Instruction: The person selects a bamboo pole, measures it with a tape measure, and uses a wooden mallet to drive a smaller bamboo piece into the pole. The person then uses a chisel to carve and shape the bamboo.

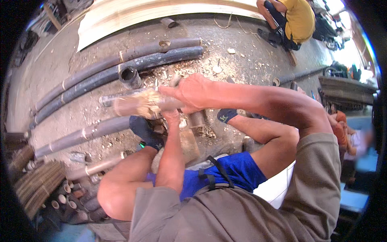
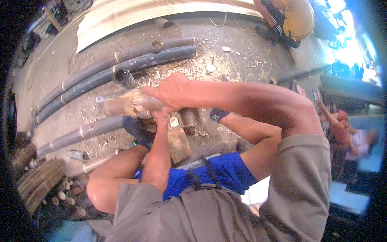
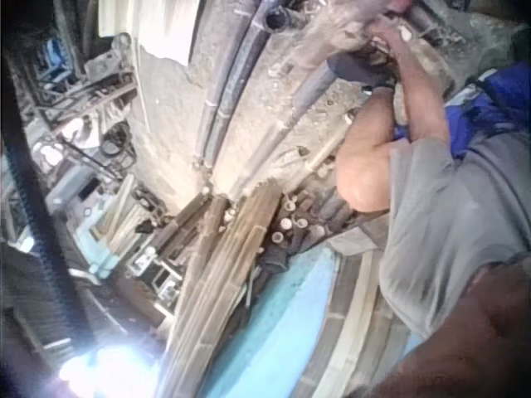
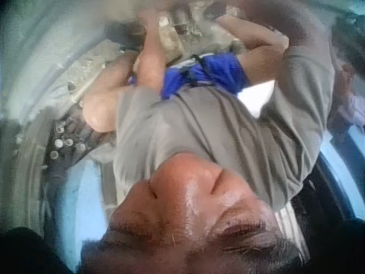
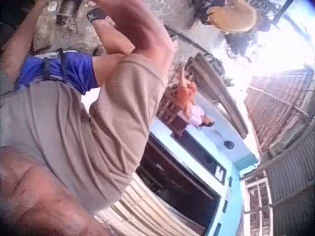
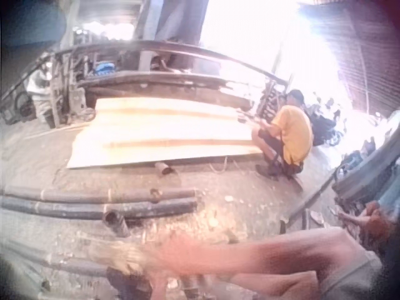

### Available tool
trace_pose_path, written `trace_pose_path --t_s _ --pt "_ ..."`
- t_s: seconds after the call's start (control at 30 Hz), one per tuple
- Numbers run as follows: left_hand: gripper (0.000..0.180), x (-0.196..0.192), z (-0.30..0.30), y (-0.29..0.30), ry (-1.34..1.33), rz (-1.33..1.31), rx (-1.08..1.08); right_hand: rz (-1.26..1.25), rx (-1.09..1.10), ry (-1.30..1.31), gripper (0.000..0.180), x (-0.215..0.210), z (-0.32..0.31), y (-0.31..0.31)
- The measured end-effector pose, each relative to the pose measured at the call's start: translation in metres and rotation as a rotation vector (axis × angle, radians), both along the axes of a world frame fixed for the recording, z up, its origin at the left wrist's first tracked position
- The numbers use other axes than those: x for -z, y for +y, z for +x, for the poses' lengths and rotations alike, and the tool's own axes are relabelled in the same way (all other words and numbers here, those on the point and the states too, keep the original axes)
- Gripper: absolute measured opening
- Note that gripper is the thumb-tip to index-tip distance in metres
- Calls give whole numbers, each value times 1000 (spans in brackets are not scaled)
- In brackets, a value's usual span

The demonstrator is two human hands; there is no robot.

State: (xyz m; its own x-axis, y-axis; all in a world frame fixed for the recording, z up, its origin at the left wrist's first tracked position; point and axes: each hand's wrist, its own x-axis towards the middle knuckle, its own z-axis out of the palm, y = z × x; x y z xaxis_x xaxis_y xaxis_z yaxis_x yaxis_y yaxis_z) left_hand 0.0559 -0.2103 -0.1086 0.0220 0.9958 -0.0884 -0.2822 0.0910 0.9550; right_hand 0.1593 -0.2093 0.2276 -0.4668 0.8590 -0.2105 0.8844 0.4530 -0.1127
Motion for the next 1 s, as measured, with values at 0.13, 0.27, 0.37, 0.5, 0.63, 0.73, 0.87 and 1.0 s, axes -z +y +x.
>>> trace_pose_path --t_s 0.13,0.27,0.37,0.5,0.63,0.73,0.87,1.0 --pt "35 -35 16 -10 -99 -23 -114 301 -110 110 74 -15 -20 31" --pt "25 -61 8 -6 -228 -137 -10 656 -134 558 57 -128 -78 73" --pt "28 -45 7 -1 -247 -155 -53 799 -162 963 76 -99 -84 75" --pt "38 -39 4 -11 -98 -162 -19 -58 49 -63 84 24 24 9" --pt "30 -43 12 -2 -227 -185 -88 283 -127 21 79 -21 -15 46" --pt "6 -44 13 1 -337 -183 -30 665 -181 519 64 -98 -65 80" --pt "34 -25 15 -3 -297 -139 -99 769 -106 1102 69 -104 -92 76" --pt "39 -7 16 2 -131 -150 -89 13 -170 -192 75 28 15 26"
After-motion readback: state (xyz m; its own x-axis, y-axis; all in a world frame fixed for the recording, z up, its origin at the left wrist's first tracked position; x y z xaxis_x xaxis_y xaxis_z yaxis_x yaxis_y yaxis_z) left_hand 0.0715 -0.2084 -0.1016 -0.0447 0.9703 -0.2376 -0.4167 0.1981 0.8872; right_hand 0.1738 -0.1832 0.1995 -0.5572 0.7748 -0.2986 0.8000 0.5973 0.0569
